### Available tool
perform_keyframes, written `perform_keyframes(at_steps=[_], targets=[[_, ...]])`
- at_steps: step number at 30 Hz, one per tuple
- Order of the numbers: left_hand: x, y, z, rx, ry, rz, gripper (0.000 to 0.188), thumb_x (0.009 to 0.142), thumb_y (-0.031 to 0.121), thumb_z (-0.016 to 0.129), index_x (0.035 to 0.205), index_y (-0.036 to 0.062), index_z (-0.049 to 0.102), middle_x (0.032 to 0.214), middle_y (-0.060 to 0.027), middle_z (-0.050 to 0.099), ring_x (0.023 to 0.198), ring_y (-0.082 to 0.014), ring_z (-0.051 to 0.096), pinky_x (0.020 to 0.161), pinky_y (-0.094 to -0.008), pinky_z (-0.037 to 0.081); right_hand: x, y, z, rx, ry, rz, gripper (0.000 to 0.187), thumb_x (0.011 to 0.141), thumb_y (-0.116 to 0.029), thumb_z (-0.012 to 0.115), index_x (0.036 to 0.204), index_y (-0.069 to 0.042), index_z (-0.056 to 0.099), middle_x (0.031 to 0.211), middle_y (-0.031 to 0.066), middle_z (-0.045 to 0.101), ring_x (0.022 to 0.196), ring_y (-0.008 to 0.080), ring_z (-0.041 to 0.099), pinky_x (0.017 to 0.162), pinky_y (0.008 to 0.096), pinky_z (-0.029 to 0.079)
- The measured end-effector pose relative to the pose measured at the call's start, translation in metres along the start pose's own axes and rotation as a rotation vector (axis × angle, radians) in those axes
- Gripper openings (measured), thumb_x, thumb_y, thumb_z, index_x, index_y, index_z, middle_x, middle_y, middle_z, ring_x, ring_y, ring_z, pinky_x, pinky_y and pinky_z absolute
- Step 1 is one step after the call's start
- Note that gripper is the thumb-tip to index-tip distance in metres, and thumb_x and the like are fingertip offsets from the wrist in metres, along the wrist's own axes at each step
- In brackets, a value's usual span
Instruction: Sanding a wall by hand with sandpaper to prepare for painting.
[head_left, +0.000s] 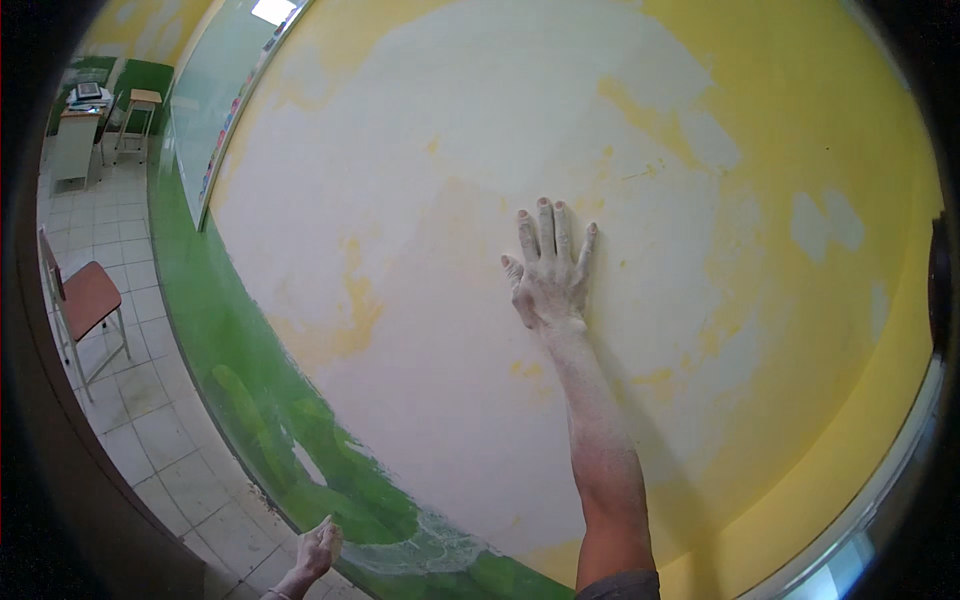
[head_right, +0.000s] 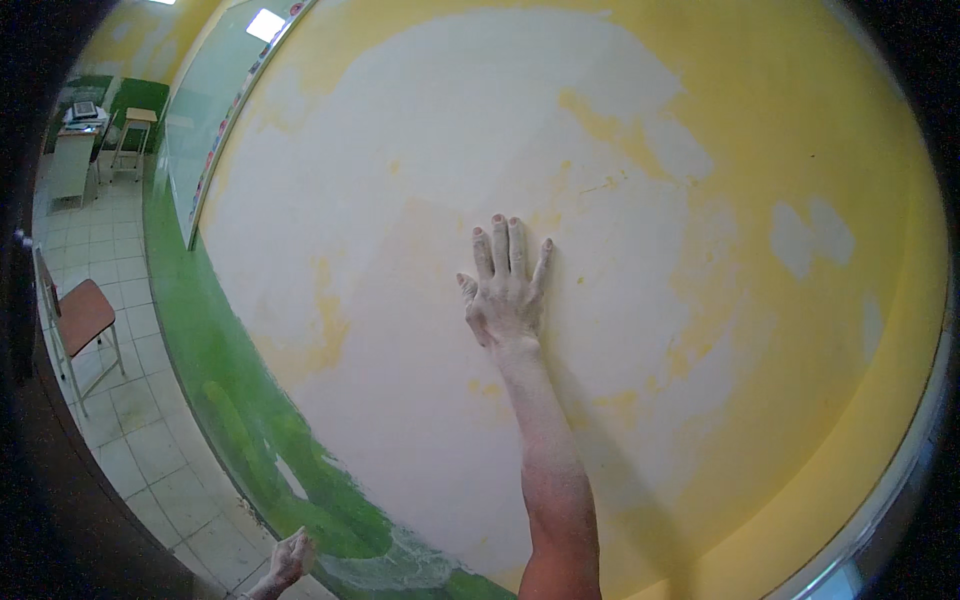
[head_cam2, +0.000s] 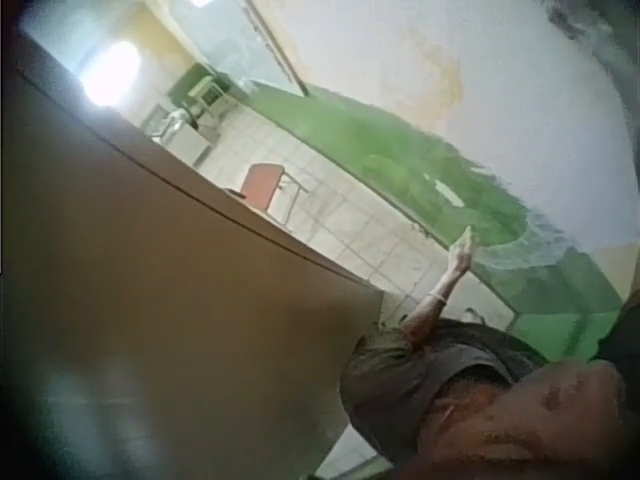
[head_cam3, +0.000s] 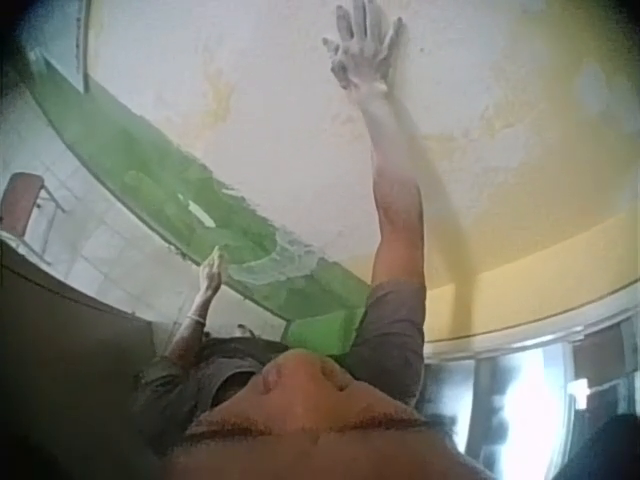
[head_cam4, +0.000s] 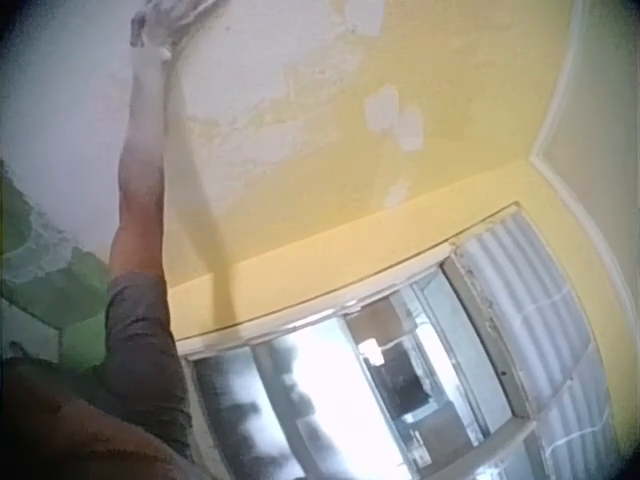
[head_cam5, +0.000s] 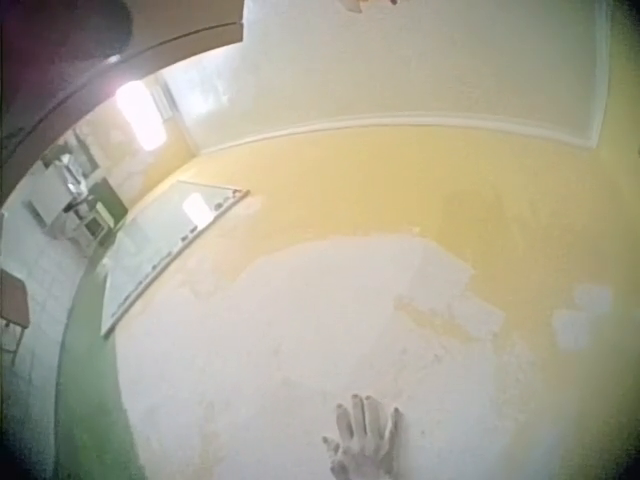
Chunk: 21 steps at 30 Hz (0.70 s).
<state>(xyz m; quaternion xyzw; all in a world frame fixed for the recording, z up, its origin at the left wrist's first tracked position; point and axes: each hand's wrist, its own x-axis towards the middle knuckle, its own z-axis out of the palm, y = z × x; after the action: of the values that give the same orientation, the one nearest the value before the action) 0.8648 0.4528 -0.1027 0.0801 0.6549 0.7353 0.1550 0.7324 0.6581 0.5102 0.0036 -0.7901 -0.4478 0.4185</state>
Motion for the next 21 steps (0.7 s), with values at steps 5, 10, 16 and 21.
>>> perform_keyframes(at_steps=[5, 10, 16, 21], targets=[[-0.017, 0.009, -0.008, -0.023, 0.039, -0.002, 0.053, 0.104, 0.034, 0.050, 0.138, -0.0059, 0.056, 0.105, -0.0178, 0.075, 0.097, -0.0217, 0.072, 0.087, -0.0330, 0.053, -0.004, -0.013, -0.014, 0.034, -0.069, -0.054, 0.066, 0.104, -0.050, 0.042, 0.161, -0.020, 0.028, 0.171, 0.0055, 0.013, 0.158, 0.0246, 0.007, 0.125, 0.0631, 0.003], [-0.040, 0.050, -0.021, -0.009, 0.031, -0.062, 0.052, 0.105, 0.034, 0.051, 0.138, -0.0063, 0.055, 0.102, -0.0124, 0.076, 0.093, -0.0146, 0.068, 0.087, -0.0311, 0.053, -0.018, -0.037, -0.017, 0.100, -0.170, -0.114, 0.067, 0.104, -0.049, 0.044, 0.162, -0.021, 0.027, 0.171, 0.0038, 0.012, 0.158, 0.0237, 0.007, 0.125, 0.0621, 0.002], [-0.013, 0.022, -0.014, -0.048, -0.010, -0.034, 0.052, 0.105, 0.032, 0.054, 0.140, -0.0068, 0.055, 0.099, -0.0085, 0.075, 0.091, -0.0112, 0.066, 0.087, -0.0298, 0.053, -0.094, -0.080, 0.027, 0.140, -0.226, -0.166, 0.067, 0.104, -0.050, 0.042, 0.162, -0.022, 0.025, 0.172, 0.0008, 0.010, 0.158, 0.0227, 0.006, 0.126, 0.0604, 0.002], [-0.008, 0.002, -0.017, -0.032, 0.025, -0.011, 0.050, 0.106, 0.029, 0.054, 0.141, -0.0064, 0.054, 0.107, -0.0115, 0.076, 0.099, -0.0124, 0.067, 0.091, -0.0308, 0.053, -0.142, -0.095, 0.025, 0.182, -0.319, -0.262, 0.065, 0.104, -0.049, 0.041, 0.162, -0.024, 0.024, 0.172, -0.0001, 0.012, 0.158, 0.0222, 0.006, 0.126, 0.0574, 0.002]])
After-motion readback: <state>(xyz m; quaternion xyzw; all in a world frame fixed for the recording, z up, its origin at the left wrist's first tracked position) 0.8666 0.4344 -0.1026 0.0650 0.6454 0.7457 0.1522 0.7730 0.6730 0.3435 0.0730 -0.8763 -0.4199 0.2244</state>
